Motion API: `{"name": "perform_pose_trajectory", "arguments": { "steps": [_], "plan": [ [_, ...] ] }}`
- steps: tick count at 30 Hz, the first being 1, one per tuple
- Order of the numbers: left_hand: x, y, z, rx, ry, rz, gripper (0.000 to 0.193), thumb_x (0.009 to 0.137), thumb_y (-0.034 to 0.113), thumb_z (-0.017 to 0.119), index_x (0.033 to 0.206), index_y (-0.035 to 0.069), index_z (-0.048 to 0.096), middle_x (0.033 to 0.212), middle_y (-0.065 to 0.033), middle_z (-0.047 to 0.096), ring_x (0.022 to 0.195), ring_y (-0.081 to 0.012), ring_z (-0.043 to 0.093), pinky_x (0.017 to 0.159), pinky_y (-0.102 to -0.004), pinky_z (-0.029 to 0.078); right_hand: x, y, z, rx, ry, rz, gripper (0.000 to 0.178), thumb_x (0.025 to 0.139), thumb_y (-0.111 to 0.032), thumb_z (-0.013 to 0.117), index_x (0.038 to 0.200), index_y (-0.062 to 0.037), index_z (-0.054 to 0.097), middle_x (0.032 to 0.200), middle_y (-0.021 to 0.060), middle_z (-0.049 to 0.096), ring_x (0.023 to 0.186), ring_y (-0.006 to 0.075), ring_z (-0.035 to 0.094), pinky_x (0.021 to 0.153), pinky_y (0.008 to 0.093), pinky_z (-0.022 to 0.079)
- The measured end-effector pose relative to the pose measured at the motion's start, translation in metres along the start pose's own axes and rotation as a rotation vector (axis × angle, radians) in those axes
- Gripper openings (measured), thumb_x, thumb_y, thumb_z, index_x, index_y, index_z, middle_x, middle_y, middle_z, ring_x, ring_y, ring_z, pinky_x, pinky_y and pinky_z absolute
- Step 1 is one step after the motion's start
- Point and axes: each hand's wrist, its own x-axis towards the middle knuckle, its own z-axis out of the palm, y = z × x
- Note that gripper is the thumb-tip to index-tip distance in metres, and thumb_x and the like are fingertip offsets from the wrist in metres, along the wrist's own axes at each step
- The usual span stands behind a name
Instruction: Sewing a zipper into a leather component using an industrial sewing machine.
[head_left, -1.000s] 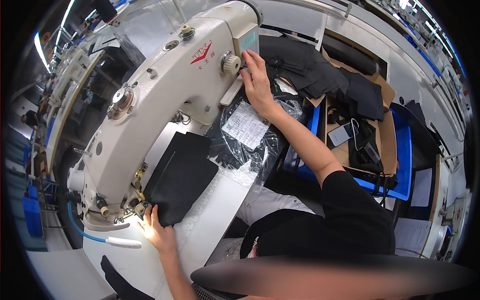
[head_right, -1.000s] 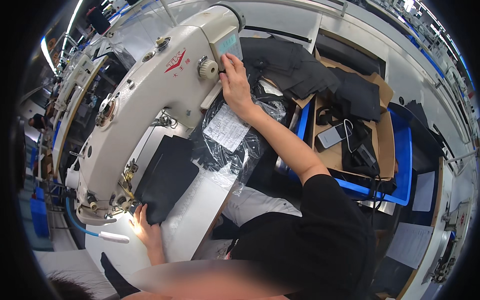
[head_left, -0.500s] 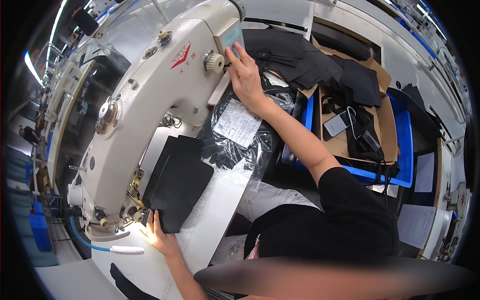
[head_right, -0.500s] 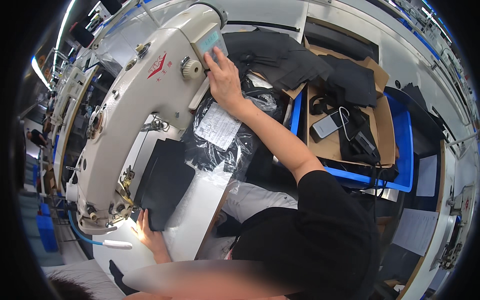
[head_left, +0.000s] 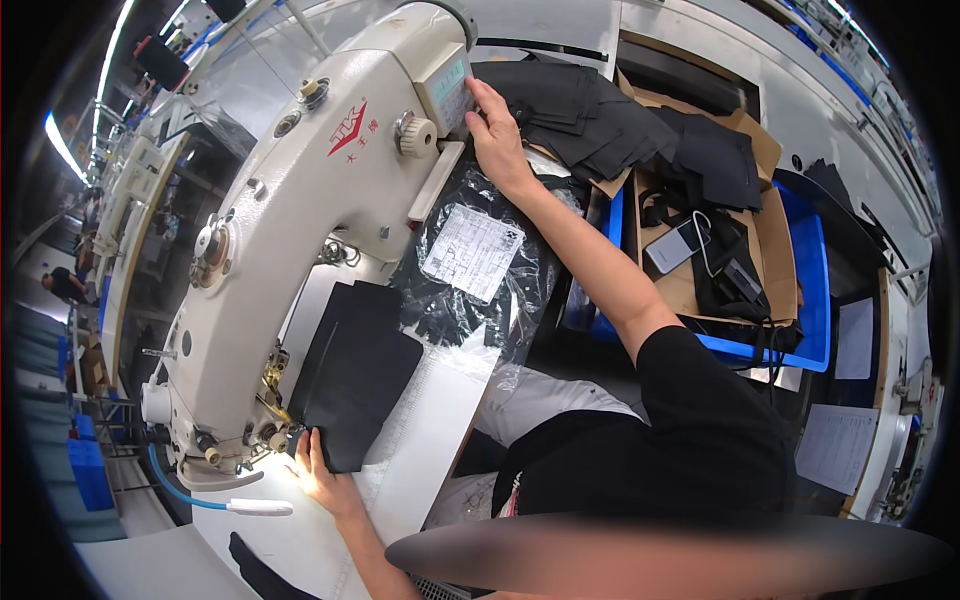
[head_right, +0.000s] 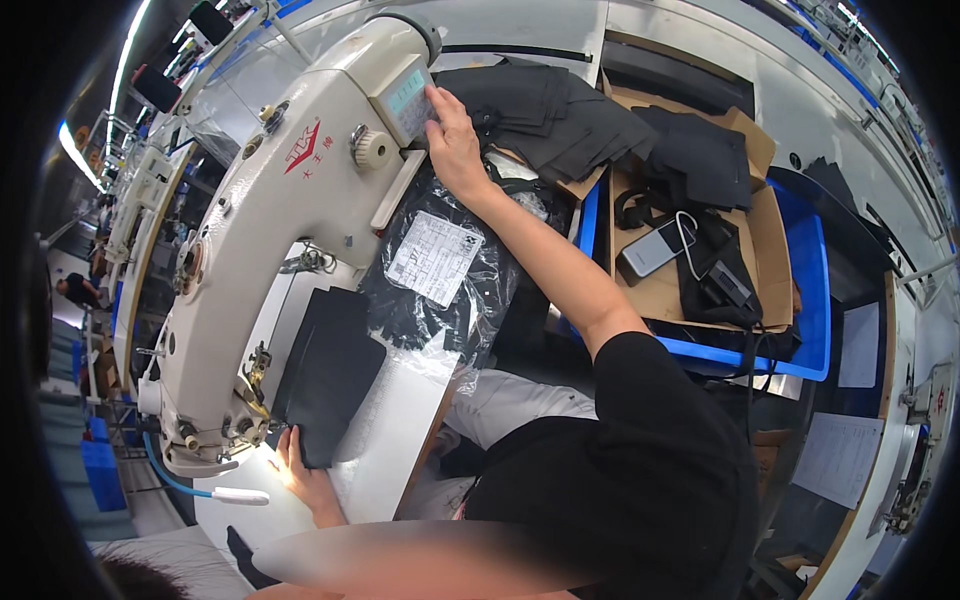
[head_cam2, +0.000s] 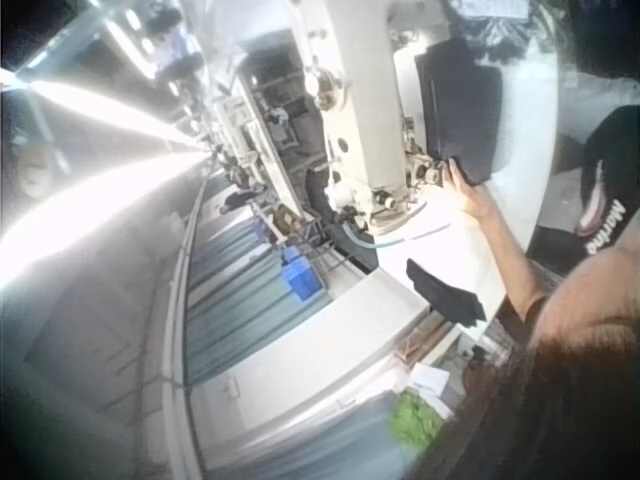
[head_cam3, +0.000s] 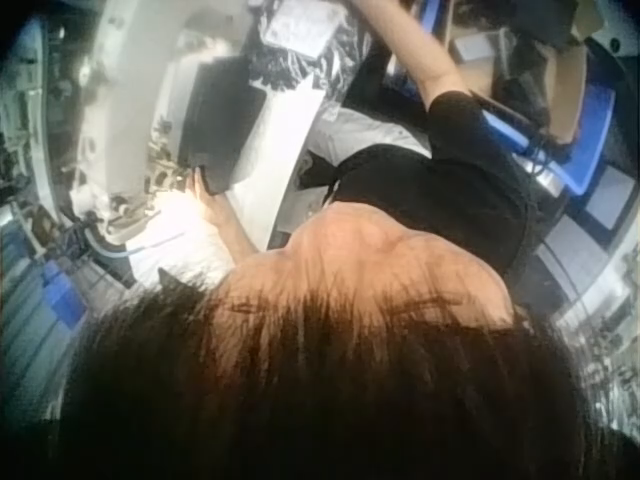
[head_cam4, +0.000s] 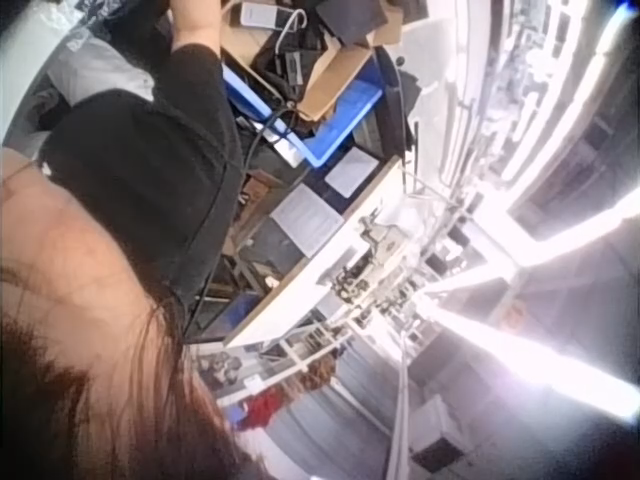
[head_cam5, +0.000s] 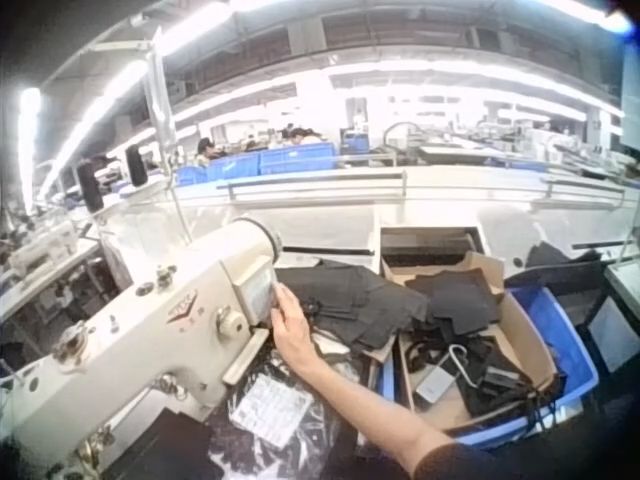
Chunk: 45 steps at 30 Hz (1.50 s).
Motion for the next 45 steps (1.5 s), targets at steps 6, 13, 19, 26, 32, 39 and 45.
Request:
{"name": "perform_pose_trajectory", "arguments": {
  "steps": [6, 13, 19, 26, 32, 39, 45],
  "plan": [
    [-0.001, -0.001, 0.000, 0.018, 0.008, 0.010, 0.039, 0.083, 0.018, 0.064, 0.121, 0.012, 0.063, 0.123, -0.0106, 0.060, 0.112, -0.0306, 0.058, 0.110, -0.0593, 0.019, 0.003, -0.004, -0.004, -0.365, -0.021, -0.049, 0.046, 0.091, -0.004, 0.051, 0.137, -0.0036, 0.049, 0.133, 0.0166, 0.051, 0.119, 0.0297, 0.053, 0.100, 0.0346, 0.041],
    [-0.001, -0.005, 0.003, 0.011, 0.076, 0.052, 0.041, 0.082, 0.020, 0.066, 0.122, 0.013, 0.062, 0.123, -0.0092, 0.061, 0.112, -0.0293, 0.058, 0.109, -0.0585, 0.020, 0.001, -0.011, -0.001, -0.400, 0.014, -0.131, 0.047, 0.088, -0.004, 0.053, 0.135, -0.0031, 0.050, 0.133, 0.0172, 0.050, 0.118, 0.0344, 0.052, 0.101, 0.0382, 0.040],
    [-0.002, -0.006, 0.004, 0.050, 0.048, 0.021, 0.042, 0.081, 0.021, 0.066, 0.123, 0.015, 0.062, 0.124, -0.0081, 0.060, 0.112, -0.0284, 0.058, 0.109, -0.0594, 0.019, -0.002, -0.007, 0.001, -0.405, 0.019, -0.118, 0.050, 0.087, -0.004, 0.054, 0.137, -0.0032, 0.049, 0.137, 0.0189, 0.048, 0.119, 0.0369, 0.051, 0.101, 0.0398, 0.040],
    [0.001, -0.001, 0.000, 0.035, 0.000, 0.007, 0.041, 0.082, 0.022, 0.066, 0.122, 0.014, 0.063, 0.123, -0.0081, 0.060, 0.112, -0.0288, 0.058, 0.110, -0.0579, 0.020, -0.003, -0.006, 0.002, -0.224, 0.050, -0.100, 0.050, 0.087, -0.005, 0.056, 0.136, -0.0029, 0.049, 0.139, 0.0194, 0.047, 0.126, 0.0356, 0.047, 0.104, 0.0387, 0.038],
    [0.009, 0.008, 0.001, -0.207, 0.111, 0.026, 0.043, 0.078, 0.014, 0.068, 0.121, 0.008, 0.064, 0.120, -0.0129, 0.061, 0.110, -0.0316, 0.059, 0.101, -0.0435, 0.039, 0.004, -0.005, -0.005, -0.157, 0.046, -0.112, 0.046, 0.081, -0.008, 0.060, 0.125, 0.0030, 0.054, 0.132, 0.0231, 0.052, 0.121, 0.0368, 0.049, 0.107, 0.0422, 0.034],
    [-0.002, 0.013, 0.001, 0.109, 0.117, -0.018, 0.058, 0.069, 0.004, 0.067, 0.125, 0.015, 0.061, 0.127, -0.0100, 0.058, 0.113, -0.0260, 0.056, 0.102, -0.0562, 0.033, 0.014, -0.055, -0.014, 0.149, 0.024, -0.209, 0.046, 0.092, -0.009, 0.062, 0.135, 0.0025, 0.048, 0.135, 0.0151, 0.050, 0.125, 0.0231, 0.048, 0.103, 0.0340, 0.037],
    [0.001, 0.013, 0.004, 0.153, 0.062, -0.026, 0.058, 0.068, 0.003, 0.067, 0.125, 0.014, 0.061, 0.130, -0.0108, 0.059, 0.112, -0.0268, 0.058, 0.104, -0.0654, 0.028, 0.117, -0.093, -0.002, -0.037, -0.046, -0.389, 0.049, 0.092, -0.022, 0.064, 0.131, 0.0044, 0.051, 0.131, 0.0176, 0.053, 0.119, 0.0217, 0.052, 0.100, 0.0304, 0.040]
  ]
}}
